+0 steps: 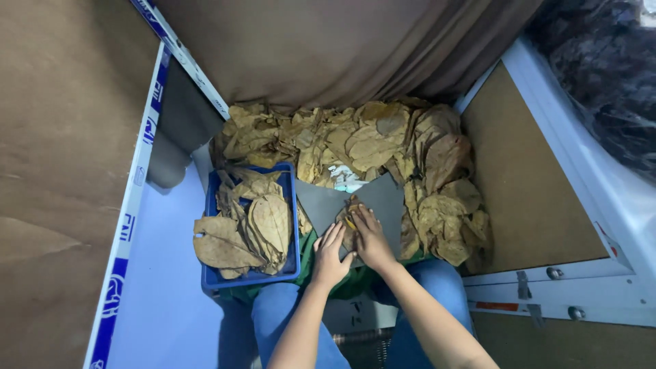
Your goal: Picking up dried leaves, flattening them by hand, and stacking them neatly into a plastic crate.
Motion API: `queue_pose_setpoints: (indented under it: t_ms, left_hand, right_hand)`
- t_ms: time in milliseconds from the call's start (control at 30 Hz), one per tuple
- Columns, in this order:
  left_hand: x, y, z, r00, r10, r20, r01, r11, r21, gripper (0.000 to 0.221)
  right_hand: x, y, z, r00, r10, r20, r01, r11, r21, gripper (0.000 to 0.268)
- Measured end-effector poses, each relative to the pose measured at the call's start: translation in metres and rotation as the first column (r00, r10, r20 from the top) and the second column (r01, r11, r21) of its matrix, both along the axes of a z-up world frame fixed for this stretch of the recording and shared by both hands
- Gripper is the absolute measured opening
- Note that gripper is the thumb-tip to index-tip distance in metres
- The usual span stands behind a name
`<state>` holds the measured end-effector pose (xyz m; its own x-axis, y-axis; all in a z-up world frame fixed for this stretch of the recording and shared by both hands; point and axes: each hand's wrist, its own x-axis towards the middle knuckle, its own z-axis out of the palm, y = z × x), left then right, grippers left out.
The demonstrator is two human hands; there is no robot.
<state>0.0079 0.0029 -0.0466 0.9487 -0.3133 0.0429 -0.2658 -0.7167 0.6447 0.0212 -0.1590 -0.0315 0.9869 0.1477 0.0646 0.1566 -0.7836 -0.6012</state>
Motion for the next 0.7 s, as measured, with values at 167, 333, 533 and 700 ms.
queue_pose_setpoints:
  t_ms: [167,333,533,700]
  left_hand:
    - [0.000,-0.001,0.010,1.000,0.010,-0.012,-0.010,1.000,0.011,0.073]
    - [-0.001,0.000,-0.006,0.998,0.006,0.057,0.000,0.994,-0.109,0.066]
    - [-0.002,-0.001,0.000,0.996,-0.036,0.084,0.036,0.999,0.000,0.068]
    - [-0.007,-0.004,0.021,1.000,-0.022,-0.018,0.024,0.995,0.100,0.078]
  right_hand:
    - [-0.022,-0.002,-0.016,0.998,-0.033,0.049,0.021,0.973,0.228,0.064]
    - [-0.076,0.012,-0.007,0.964,0.079,0.253,-0.159,0.937,0.312,0.072]
    - [-0.072,0.016,0.009,0.985,0.051,-0.168,-0.056,0.998,-0.028,0.070]
    - [-0.035,0.008,0.010,0.995,0.006,-0.102,-0.032,0.965,-0.261,0.062]
